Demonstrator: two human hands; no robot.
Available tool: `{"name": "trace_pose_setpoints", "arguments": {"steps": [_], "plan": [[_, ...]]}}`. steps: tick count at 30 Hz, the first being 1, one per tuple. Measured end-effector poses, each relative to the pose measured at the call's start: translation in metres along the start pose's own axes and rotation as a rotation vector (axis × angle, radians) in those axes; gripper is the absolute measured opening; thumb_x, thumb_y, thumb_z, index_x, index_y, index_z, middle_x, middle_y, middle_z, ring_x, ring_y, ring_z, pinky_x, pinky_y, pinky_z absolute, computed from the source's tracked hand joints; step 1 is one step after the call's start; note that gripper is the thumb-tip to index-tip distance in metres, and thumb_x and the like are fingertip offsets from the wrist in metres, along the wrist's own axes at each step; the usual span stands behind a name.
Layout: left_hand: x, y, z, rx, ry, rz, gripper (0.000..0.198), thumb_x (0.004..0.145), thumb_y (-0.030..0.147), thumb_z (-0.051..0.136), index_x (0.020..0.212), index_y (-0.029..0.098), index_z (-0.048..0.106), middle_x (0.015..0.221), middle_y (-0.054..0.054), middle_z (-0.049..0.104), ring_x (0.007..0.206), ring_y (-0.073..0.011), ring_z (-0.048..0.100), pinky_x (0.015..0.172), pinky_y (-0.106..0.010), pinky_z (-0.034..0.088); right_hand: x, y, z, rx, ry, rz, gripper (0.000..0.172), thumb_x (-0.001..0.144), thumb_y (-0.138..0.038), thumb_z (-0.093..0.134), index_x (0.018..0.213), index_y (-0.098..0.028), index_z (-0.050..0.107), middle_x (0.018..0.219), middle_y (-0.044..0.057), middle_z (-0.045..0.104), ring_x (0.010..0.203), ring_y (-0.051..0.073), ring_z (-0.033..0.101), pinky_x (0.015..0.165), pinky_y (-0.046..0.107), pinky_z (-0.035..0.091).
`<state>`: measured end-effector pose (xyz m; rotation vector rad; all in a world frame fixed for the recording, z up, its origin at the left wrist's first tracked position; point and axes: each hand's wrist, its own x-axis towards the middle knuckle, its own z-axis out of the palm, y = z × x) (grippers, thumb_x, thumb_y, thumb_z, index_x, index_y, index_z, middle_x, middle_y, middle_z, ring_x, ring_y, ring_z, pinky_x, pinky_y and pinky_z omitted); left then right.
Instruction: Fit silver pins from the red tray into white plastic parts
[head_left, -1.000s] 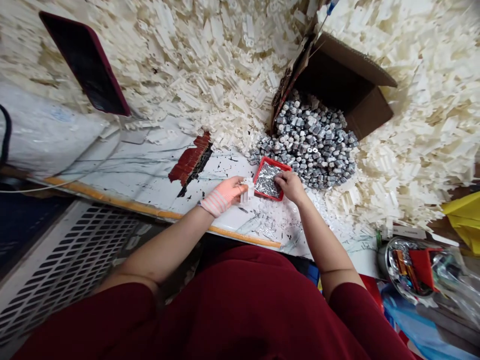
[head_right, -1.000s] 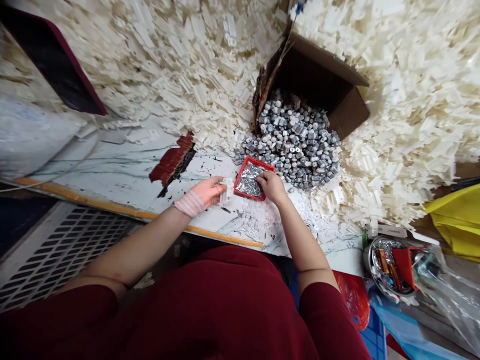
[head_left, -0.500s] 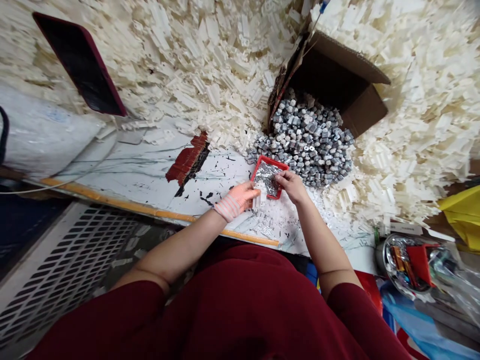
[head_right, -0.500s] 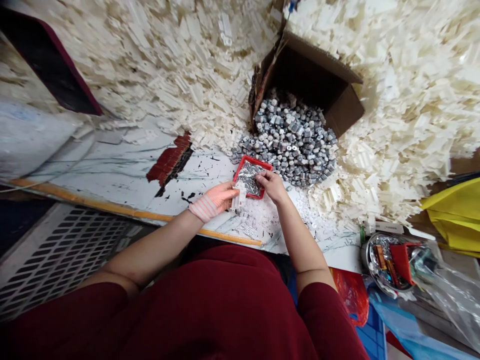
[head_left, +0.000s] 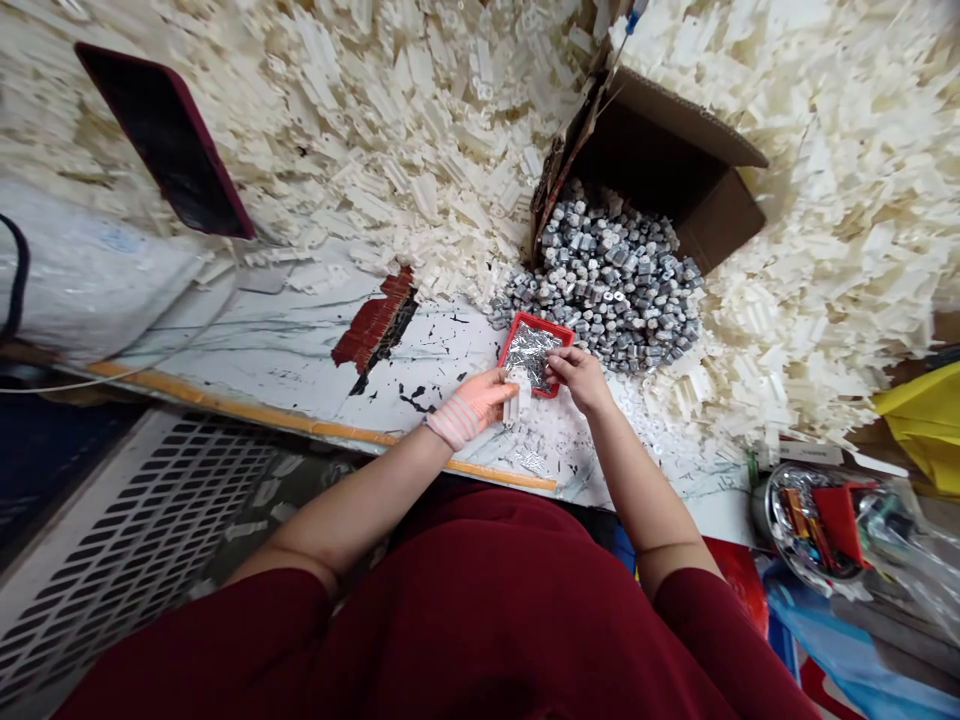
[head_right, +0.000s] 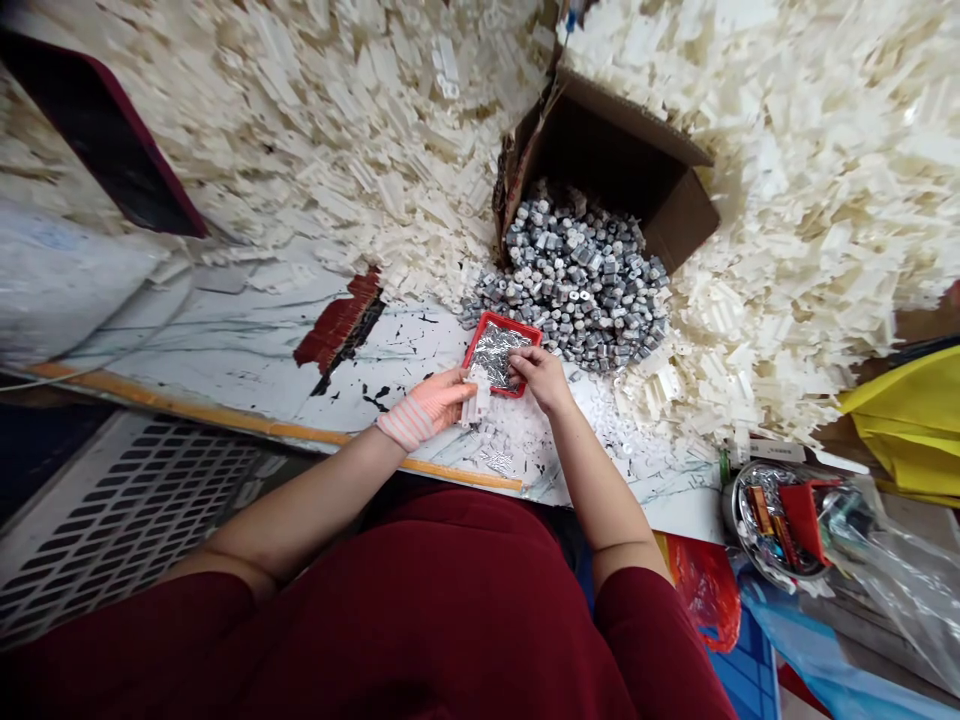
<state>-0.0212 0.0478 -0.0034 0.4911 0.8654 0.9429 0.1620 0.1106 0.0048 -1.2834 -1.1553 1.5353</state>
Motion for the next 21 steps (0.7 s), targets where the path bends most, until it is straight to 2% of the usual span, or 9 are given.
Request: {"name": "trace_pose_setpoints", "arguments": {"steps": [5,9,14,21], "plan": [[-0.007,0.002,0.008,0.042,0.048,-0.002,0.036,0.065,0.024,0.075,0.096,0.014,0.059,0.081,-0.003,0.064,0.068,-0.0158,0.062,0.061,-0.030,0.053,-0.015,0.005,0.005,0.109,0.000,0.069,0.046,0.052,-0.048,0.085,0.083,-0.019,0.066,0.066,-0.003,0.062,0.060,0.010,0.060,0.057,0.024,0.054],[-0.014,0.003,0.017,0.085,0.090,0.008,0.034,0.065,0.024,0.074,0.094,0.014,0.059,0.081,-0.003,0.064,0.067,-0.0151,0.062,0.058,-0.028,0.052,-0.031,0.005,0.012,0.122,0.020,0.076,0.041,0.053,-0.042,0.085,0.081,-0.019,0.066,0.069,-0.002,0.065,0.064,0.012,0.063,0.065,0.028,0.056],[-0.017,0.001,0.022,0.158,0.147,0.037,0.028,0.066,0.023,0.072,0.088,0.014,0.057,0.075,0.000,0.061,0.063,-0.0133,0.060,0.055,-0.026,0.050,-0.042,0.002,0.015,0.113,0.072,0.025,0.035,0.051,-0.036,0.085,0.076,-0.020,0.065,0.071,-0.003,0.067,0.068,0.013,0.064,0.073,0.031,0.055],[-0.021,-0.004,0.018,0.211,0.135,0.060,0.028,0.068,0.028,0.072,0.087,0.016,0.055,0.070,0.001,0.061,0.058,-0.0125,0.059,0.052,-0.025,0.049,-0.050,0.004,0.014,0.066,0.055,-0.028,0.037,0.053,-0.034,0.084,0.080,-0.020,0.064,0.070,-0.003,0.066,0.069,0.013,0.062,0.077,0.031,0.053]]}}
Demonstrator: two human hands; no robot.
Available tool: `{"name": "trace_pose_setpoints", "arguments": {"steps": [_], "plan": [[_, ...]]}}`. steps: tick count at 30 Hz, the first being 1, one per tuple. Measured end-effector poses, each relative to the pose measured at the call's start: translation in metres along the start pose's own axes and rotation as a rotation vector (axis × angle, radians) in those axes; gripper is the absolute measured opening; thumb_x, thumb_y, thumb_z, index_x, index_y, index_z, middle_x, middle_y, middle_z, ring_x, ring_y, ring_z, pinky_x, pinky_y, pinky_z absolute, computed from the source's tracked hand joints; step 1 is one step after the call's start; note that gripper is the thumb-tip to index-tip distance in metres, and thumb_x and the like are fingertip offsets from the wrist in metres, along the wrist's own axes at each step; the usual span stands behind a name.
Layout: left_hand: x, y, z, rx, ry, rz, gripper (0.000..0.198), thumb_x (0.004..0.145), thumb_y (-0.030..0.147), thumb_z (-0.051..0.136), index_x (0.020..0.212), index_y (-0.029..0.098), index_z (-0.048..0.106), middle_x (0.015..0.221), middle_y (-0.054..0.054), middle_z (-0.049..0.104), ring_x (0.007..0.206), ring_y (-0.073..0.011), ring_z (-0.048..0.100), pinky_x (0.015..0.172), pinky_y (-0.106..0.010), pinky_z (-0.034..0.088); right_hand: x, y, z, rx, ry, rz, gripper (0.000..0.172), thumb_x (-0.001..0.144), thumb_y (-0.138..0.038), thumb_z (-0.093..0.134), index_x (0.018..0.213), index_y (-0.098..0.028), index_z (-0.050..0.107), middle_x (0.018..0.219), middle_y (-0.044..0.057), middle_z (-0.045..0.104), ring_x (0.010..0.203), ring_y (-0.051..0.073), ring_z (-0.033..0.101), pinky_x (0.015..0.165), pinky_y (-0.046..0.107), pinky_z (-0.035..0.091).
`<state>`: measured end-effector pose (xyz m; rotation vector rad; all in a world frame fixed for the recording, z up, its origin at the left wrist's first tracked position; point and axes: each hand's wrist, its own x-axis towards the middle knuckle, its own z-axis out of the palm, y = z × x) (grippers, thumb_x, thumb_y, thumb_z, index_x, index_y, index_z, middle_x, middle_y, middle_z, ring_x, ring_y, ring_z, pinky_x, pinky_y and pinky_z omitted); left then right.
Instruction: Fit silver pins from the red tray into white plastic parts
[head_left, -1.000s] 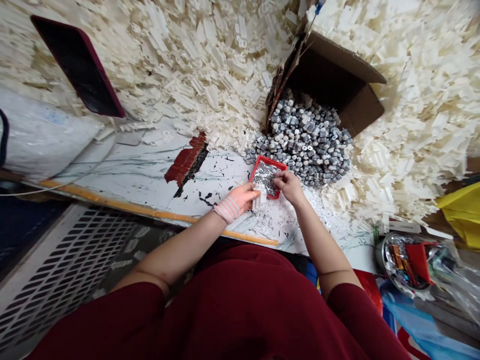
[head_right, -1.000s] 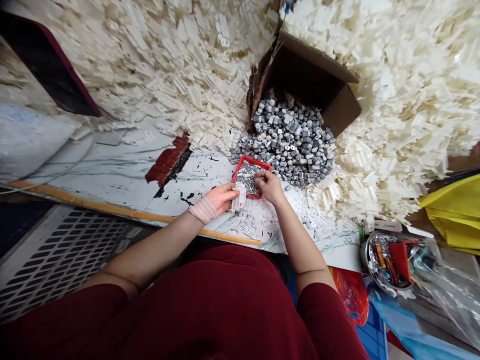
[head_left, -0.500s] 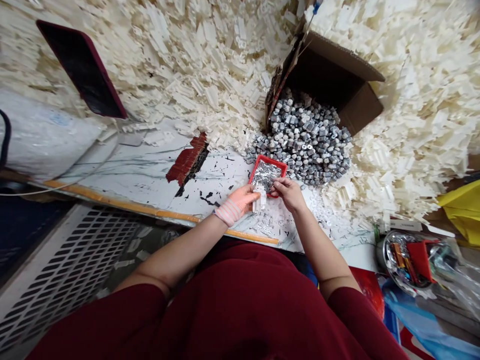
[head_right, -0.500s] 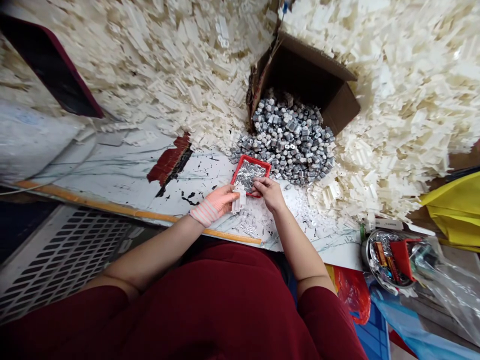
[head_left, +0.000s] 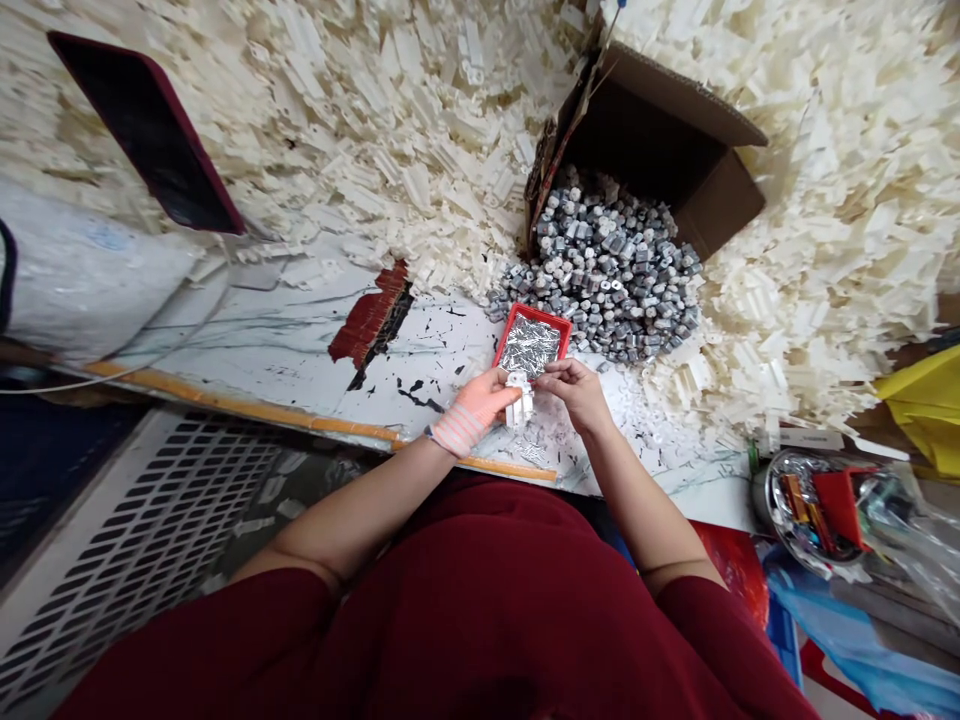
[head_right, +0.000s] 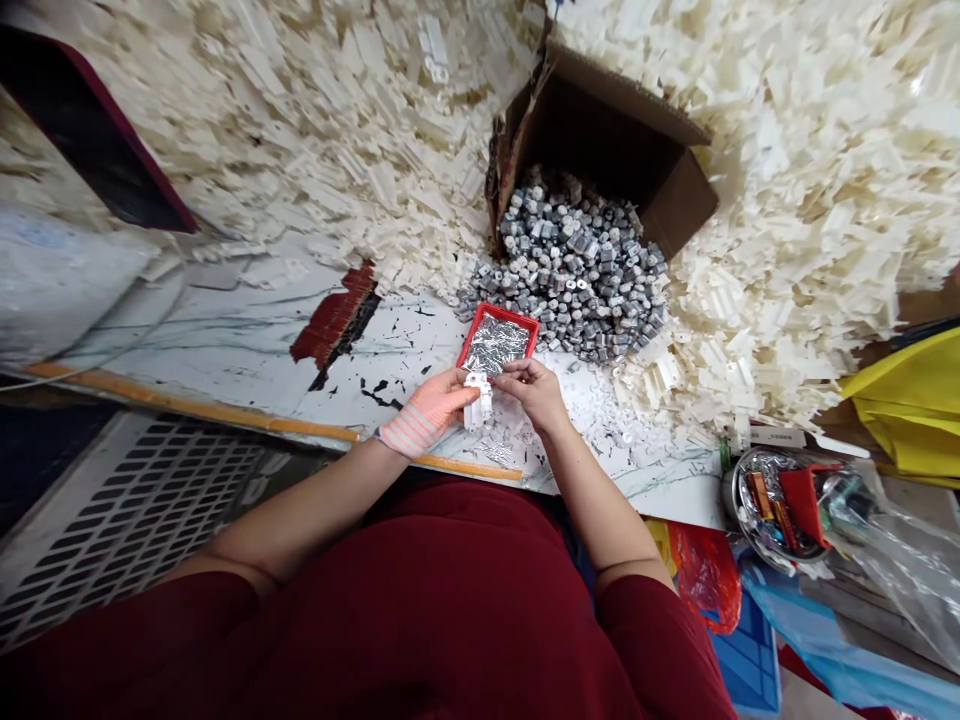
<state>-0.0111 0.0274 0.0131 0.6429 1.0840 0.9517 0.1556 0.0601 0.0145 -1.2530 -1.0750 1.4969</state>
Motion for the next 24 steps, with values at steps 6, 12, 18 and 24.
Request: {"name": "trace_pose_setpoints", "arguments": {"steps": [6,12,18,24], "plan": [[-0.005,-0.001,0.003,0.075,0.003,0.034,0.028,0.069,0.027,0.071,0.089,0.016,0.055,0.066,0.003,0.060,0.053,-0.0117,0.058,0.049,-0.023,0.046,-0.008,-0.003,0.003,-0.048,0.015,-0.058,0.035,0.056,-0.035,0.083,0.080,-0.021,0.061,0.071,-0.004,0.063,0.068,0.012,0.059,0.074,0.030,0.051],[-0.010,0.001,0.006,0.114,-0.032,0.054,0.025,0.070,0.027,0.071,0.085,0.017,0.054,0.061,0.004,0.060,0.048,-0.0109,0.056,0.045,-0.022,0.043,-0.012,-0.006,0.005,-0.172,0.026,-0.101,0.032,0.062,-0.037,0.077,0.083,-0.022,0.057,0.074,-0.002,0.063,0.071,0.015,0.059,0.075,0.032,0.051],[-0.016,0.003,0.006,0.202,-0.019,0.069,0.022,0.071,0.027,0.070,0.080,0.019,0.052,0.052,0.007,0.053,0.044,-0.0105,0.052,0.044,-0.021,0.041,-0.023,-0.015,0.011,-0.687,0.073,-0.399,0.008,0.074,-0.028,0.063,0.078,-0.023,0.059,0.082,0.004,0.065,0.086,0.020,0.059,0.086,0.038,0.047],[-0.018,0.006,0.006,0.244,0.000,0.090,0.022,0.070,0.024,0.070,0.078,0.019,0.051,0.050,0.007,0.052,0.042,-0.0104,0.052,0.042,-0.020,0.039,-0.021,-0.012,0.009,-0.466,-0.025,-0.212,0.018,0.071,-0.034,0.070,0.083,-0.023,0.061,0.080,0.002,0.067,0.080,0.019,0.063,0.083,0.037,0.051]]}}
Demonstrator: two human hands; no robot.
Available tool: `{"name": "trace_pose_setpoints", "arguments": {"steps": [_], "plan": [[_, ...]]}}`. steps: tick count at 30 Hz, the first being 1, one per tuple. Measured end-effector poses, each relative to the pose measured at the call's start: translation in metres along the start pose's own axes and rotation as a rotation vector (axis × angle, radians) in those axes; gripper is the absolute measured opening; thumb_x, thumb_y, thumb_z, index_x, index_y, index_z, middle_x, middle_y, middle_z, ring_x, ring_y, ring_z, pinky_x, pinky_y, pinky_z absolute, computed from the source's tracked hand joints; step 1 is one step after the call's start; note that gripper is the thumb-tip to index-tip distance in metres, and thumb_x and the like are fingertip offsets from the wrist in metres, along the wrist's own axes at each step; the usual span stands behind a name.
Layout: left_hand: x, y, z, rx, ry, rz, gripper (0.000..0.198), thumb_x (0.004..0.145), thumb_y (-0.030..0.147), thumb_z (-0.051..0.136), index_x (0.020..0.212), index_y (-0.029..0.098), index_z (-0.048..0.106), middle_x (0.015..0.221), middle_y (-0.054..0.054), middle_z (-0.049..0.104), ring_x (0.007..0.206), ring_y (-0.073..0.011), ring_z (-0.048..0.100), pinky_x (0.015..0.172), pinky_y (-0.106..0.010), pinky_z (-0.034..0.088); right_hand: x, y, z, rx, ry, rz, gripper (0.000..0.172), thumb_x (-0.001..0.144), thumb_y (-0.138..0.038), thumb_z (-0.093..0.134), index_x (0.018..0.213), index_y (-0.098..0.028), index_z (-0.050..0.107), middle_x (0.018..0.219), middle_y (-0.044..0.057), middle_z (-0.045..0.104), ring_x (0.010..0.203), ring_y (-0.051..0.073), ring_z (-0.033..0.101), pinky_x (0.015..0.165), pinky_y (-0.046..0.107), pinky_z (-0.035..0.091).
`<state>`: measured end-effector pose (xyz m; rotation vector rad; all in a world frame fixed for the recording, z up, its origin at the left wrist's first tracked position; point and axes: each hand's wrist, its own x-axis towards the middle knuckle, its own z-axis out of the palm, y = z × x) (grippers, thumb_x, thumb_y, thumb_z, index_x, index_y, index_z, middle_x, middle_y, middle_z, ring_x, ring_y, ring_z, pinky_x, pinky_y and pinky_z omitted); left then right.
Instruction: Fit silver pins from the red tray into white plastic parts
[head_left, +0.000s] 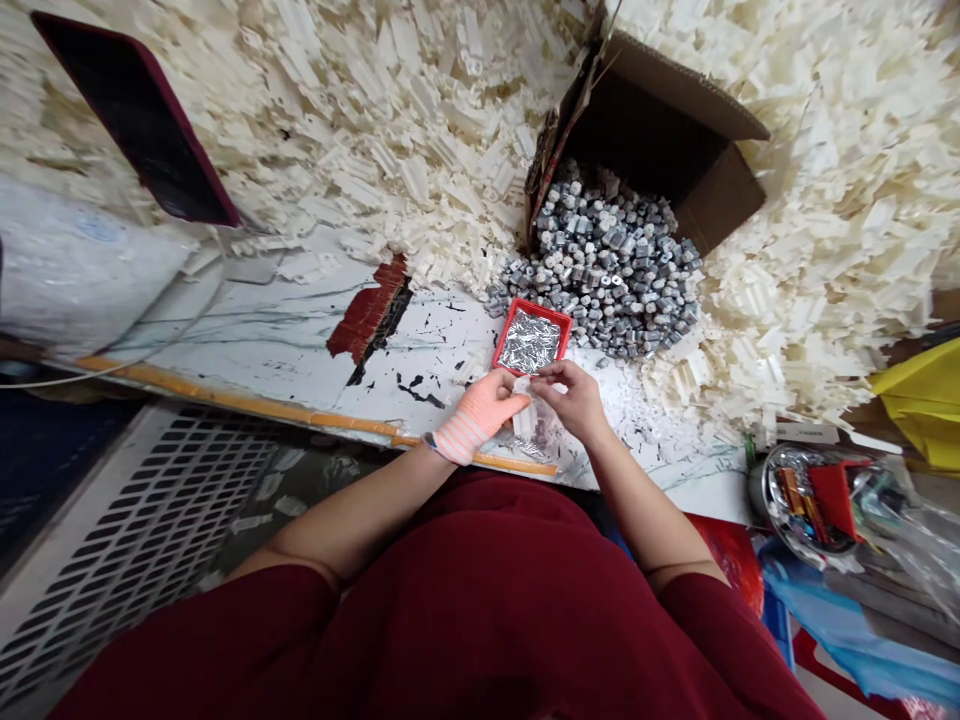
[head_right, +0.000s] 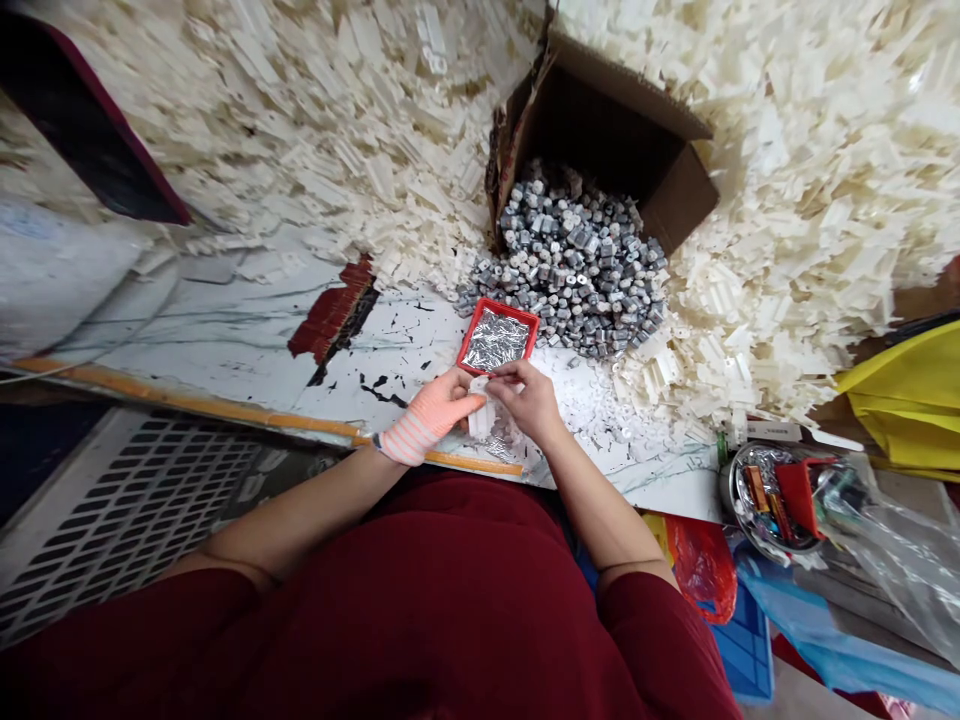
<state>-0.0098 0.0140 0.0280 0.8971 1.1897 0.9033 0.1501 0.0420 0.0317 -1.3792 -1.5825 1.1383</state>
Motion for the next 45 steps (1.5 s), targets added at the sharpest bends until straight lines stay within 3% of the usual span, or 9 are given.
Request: {"name": "trace_pose_setpoints", "arguments": {"steps": [3,5,15,20,27,34,41,45], "plan": [[0.002,0.000,0.000,-0.159,-0.045,-0.062,0.026,0.069,0.026,0.071,0.082,0.019,0.049,0.057,0.004,0.058,0.047,-0.0122,0.058,0.045,-0.022,0.044,0.003,0.007,-0.002,0.328,0.000,0.122,0.037,0.064,-0.043,0.078,0.087,-0.023,0.057,0.074,-0.002,0.066,0.074,0.017,0.065,0.079,0.036,0.053],[0.003,0.000,0.000,-0.217,-0.049,-0.103,0.029,0.067,0.026,0.071,0.082,0.019,0.048,0.060,0.004,0.059,0.050,-0.0132,0.060,0.047,-0.024,0.047,0.004,0.009,-0.001,0.387,0.013,0.149,0.041,0.061,-0.044,0.080,0.086,-0.023,0.056,0.073,-0.002,0.065,0.073,0.016,0.066,0.079,0.035,0.054],[-0.001,-0.003,0.001,-0.260,-0.069,-0.105,0.032,0.063,0.024,0.072,0.079,0.019,0.045,0.064,0.006,0.055,0.054,-0.0129,0.060,0.049,-0.026,0.051,-0.005,0.000,0.008,0.029,-0.026,0.001,0.020,0.071,-0.037,0.070,0.082,-0.023,0.061,0.079,0.002,0.067,0.072,0.016,0.062,0.076,0.033,0.053],[-0.003,0.000,0.000,-0.249,-0.084,-0.101,0.030,0.065,0.023,0.072,0.077,0.018,0.045,0.066,0.004,0.057,0.055,-0.0128,0.060,0.048,-0.025,0.050,-0.001,0.004,0.000,0.305,-0.127,0.197,0.039,0.064,-0.047,0.077,0.089,-0.022,0.062,0.076,0.000,0.069,0.070,0.015,0.063,0.070,0.031,0.053],[-0.001,-0.001,0.004,-0.244,-0.043,-0.147,0.028,0.067,0.022,0.071,0.075,0.018,0.045,0.063,0.003,0.056,0.054,-0.0130,0.060,0.043,-0.023,0.048,0.004,0.014,-0.002,0.506,-0.109,0.390,0.046,0.063,-0.059,0.075,0.081,-0.020,0.060,0.079,0.001,0.070,0.065,0.013,0.063,0.057,0.025,0.052],[0.000,-0.005,0.008,-0.243,0.024,-0.158,0.030,0.065,0.019,0.072,0.074,0.018,0.043,0.061,0.004,0.054,0.050,-0.0121,0.059,0.040,-0.023,0.049,0.006,0.008,0.001,0.276,-0.172,0.258,0.041,0.073,-0.060,0.067,0.079,-0.019,0.064,0.078,0.001,0.067,0.072,0.015,0.062,0.064,0.027,0.052],[0.002,-0.006,0.008,-0.342,0.026,-0.206,0.033,0.066,0.018,0.074,0.074,0.018,0.042,0.058,0.005,0.053,0.047,-0.0125,0.058,0.040,-0.023,0.048,0.003,-0.001,-0.001,-0.068,-0.218,-0.135,0.046,0.087,-0.061,0.050,0.087,-0.020,0.073,0.091,0.007,0.067,0.088,0.019,0.061,0.086,0.036,0.049],[0.004,-0.007,0.007,-0.442,-0.019,-0.211,0.029,0.068,0.016,0.072,0.075,0.018,0.044,0.061,0.002,0.057,0.050,-0.0133,0.060,0.043,-0.025,0.049,0.004,0.005,-0.004,0.056,-0.284,0.003,0.053,0.087,-0.065,0.047,0.095,-0.019,0.073,0.096,0.008,0.067,0.085,0.018,0.061,0.075,0.033,0.051]]}}
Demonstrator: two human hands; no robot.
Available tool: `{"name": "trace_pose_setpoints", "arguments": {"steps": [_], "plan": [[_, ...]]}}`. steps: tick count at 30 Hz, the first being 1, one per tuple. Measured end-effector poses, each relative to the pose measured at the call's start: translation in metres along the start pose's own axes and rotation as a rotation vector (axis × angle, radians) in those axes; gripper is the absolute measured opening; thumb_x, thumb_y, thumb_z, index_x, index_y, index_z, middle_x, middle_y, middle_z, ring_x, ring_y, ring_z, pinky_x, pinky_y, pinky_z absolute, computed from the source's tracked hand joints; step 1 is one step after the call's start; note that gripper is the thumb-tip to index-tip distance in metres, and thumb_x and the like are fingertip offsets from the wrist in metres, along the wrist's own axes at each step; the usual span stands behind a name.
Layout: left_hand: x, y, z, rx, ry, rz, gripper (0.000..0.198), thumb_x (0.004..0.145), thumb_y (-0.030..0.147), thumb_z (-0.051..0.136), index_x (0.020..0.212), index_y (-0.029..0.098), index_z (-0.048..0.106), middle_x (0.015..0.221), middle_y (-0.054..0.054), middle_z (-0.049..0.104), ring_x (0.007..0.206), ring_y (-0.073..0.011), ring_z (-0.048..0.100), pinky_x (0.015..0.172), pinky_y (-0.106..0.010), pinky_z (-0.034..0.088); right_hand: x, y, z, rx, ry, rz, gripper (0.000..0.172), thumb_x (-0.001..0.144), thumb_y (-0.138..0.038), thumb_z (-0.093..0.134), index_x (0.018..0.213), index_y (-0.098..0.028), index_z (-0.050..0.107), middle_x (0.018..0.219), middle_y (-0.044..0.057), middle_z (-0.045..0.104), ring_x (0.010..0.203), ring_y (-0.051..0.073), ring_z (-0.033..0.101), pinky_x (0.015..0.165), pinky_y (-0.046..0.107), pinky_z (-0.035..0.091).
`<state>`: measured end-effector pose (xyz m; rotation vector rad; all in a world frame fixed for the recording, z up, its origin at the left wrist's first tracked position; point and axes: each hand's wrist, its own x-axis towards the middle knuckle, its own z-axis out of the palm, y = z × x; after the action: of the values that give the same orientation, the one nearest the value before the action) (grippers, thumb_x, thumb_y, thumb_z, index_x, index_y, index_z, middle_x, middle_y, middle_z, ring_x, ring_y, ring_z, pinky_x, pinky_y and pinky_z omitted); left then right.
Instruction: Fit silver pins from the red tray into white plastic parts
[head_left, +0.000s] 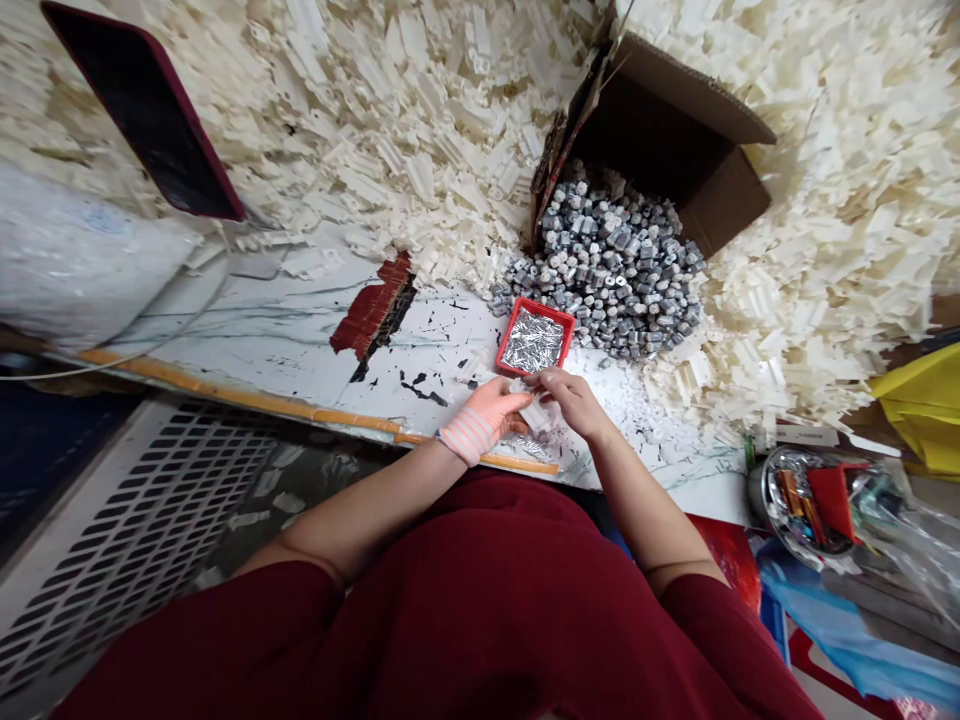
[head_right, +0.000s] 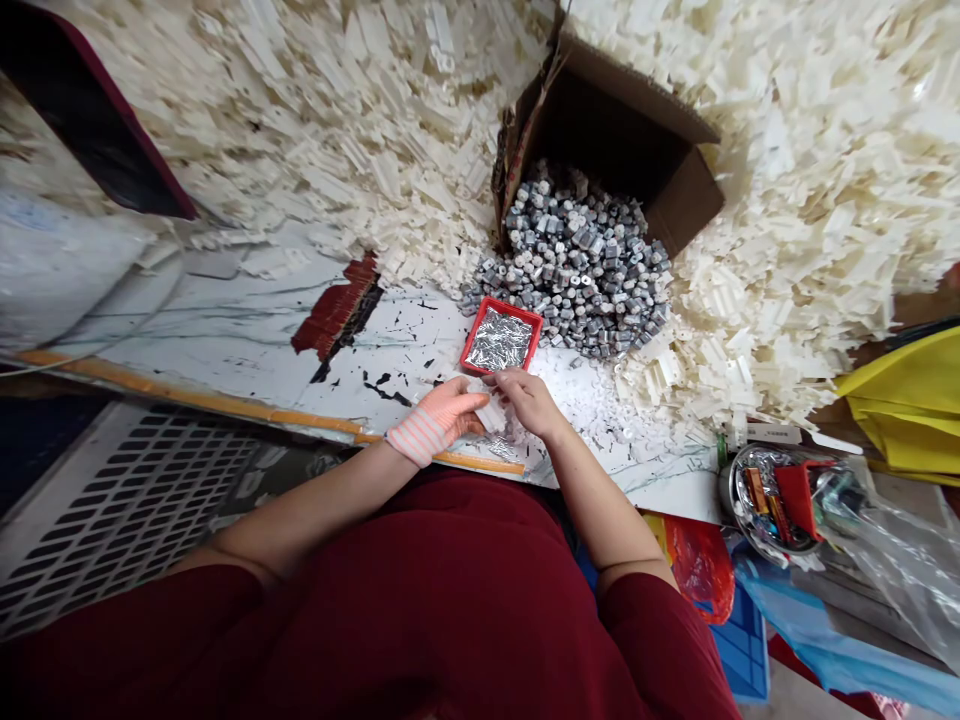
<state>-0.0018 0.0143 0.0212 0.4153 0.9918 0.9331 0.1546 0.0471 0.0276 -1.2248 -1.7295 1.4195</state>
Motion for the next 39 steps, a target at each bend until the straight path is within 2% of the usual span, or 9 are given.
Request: {"name": "trace_pose_setpoints", "arguments": {"steps": [4,10,14,17,21,24,29,32,39], "plan": [[0.004,-0.001,-0.001,-0.095,-0.005,-0.024,0.026,0.069,0.015,0.070,0.073,0.017,0.044,0.061,0.002,0.057,0.048,-0.0115,0.057,0.043,-0.024,0.049,0.001,0.007,0.000,0.131,0.062,0.069,0.058,0.085,-0.069,0.046,0.103,-0.020,0.071,0.094,0.007,0.068,0.080,0.017,0.061,0.072,0.032,0.051],[0.001,-0.003,0.000,-0.098,-0.019,0.007,0.028,0.068,0.017,0.073,0.073,0.017,0.045,0.062,0.001,0.059,0.049,-0.0121,0.059,0.045,-0.025,0.051,-0.004,0.002,0.001,-0.020,0.066,-0.020,0.062,0.085,-0.072,0.043,0.093,-0.019,0.074,0.092,0.008,0.068,0.082,0.019,0.060,0.077,0.034,0.049],[-0.003,-0.004,0.001,-0.033,0.000,0.030,0.031,0.067,0.018,0.074,0.075,0.017,0.044,0.064,0.002,0.059,0.052,-0.0134,0.061,0.046,-0.026,0.052,-0.005,0.002,-0.002,0.173,0.009,0.120,0.065,0.081,-0.076,0.045,0.088,-0.018,0.074,0.094,0.008,0.071,0.079,0.018,0.061,0.074,0.033,0.050],[-0.003,-0.005,0.001,-0.019,-0.014,0.030,0.030,0.068,0.019,0.074,0.078,0.017,0.046,0.066,0.001,0.061,0.053,-0.0144,0.062,0.046,-0.026,0.051,-0.005,0.009,-0.003,0.316,0.044,0.193,0.059,0.080,-0.073,0.051,0.091,-0.018,0.073,0.093,0.007,0.072,0.076,0.016,0.061,0.072,0.031,0.050],[-0.003,-0.002,-0.003,-0.139,-0.117,0.064,0.030,0.068,0.020,0.075,0.085,0.016,0.051,0.074,-0.001,0.064,0.060,-0.0143,0.064,0.052,-0.025,0.051,-0.008,0.017,-0.004,0.446,0.156,0.171,0.050,0.080,-0.065,0.057,0.098,-0.020,0.069,0.089,0.005,0.072,0.073,0.016,0.063,0.068,0.030,0.049],[-0.006,0.003,-0.012,-0.205,-0.239,0.019,0.031,0.067,0.016,0.074,0.091,0.016,0.056,0.076,-0.002,0.065,0.064,-0.0134,0.064,0.055,-0.022,0.048,-0.011,0.019,-0.008,0.419,0.197,0.142,0.045,0.080,-0.062,0.060,0.094,-0.020,0.068,0.086,0.005,0.072,0.074,0.016,0.064,0.068,0.029,0.049],[-0.006,0.009,-0.029,-0.209,-0.405,-0.125,0.019,0.068,0.014,0.065,0.085,0.013,0.058,0.061,-0.002,0.056,0.048,-0.0100,0.052,0.044,-0.020,0.036,-0.017,0.018,-0.014,0.347,0.202,0.159,0.045,0.078,-0.063,0.062,0.090,-0.020,0.067,0.083,0.004,0.071,0.072,0.015,0.063,0.069,0.029,0.049],[-0.005,0.010,-0.031,-0.199,-0.433,-0.170,0.015,0.065,0.015,0.060,0.080,0.014,0.058,0.053,0.000,0.049,0.039,-0.0082,0.042,0.042,-0.022,0.032,-0.018,0.017,-0.014,0.304,0.197,0.173,0.044,0.077,-0.062,0.063,0.088,-0.020,0.066,0.085,0.004,0.071,0.073,0.015,0.063,0.069,0.029,0.048],[-0.008,0.017,-0.030,-0.118,-0.473,-0.236,0.028,0.062,0.038,0.063,0.076,0.014,0.061,0.050,-0.003,0.050,0.037,-0.0123,0.043,0.040,-0.025,0.030,-0.019,0.021,-0.014,0.214,0.179,0.140,0.039,0.078,-0.057,0.064,0.086,-0.019,0.064,0.085,0.003,0.070,0.073,0.014,0.061,0.069,0.029,0.048]]}}
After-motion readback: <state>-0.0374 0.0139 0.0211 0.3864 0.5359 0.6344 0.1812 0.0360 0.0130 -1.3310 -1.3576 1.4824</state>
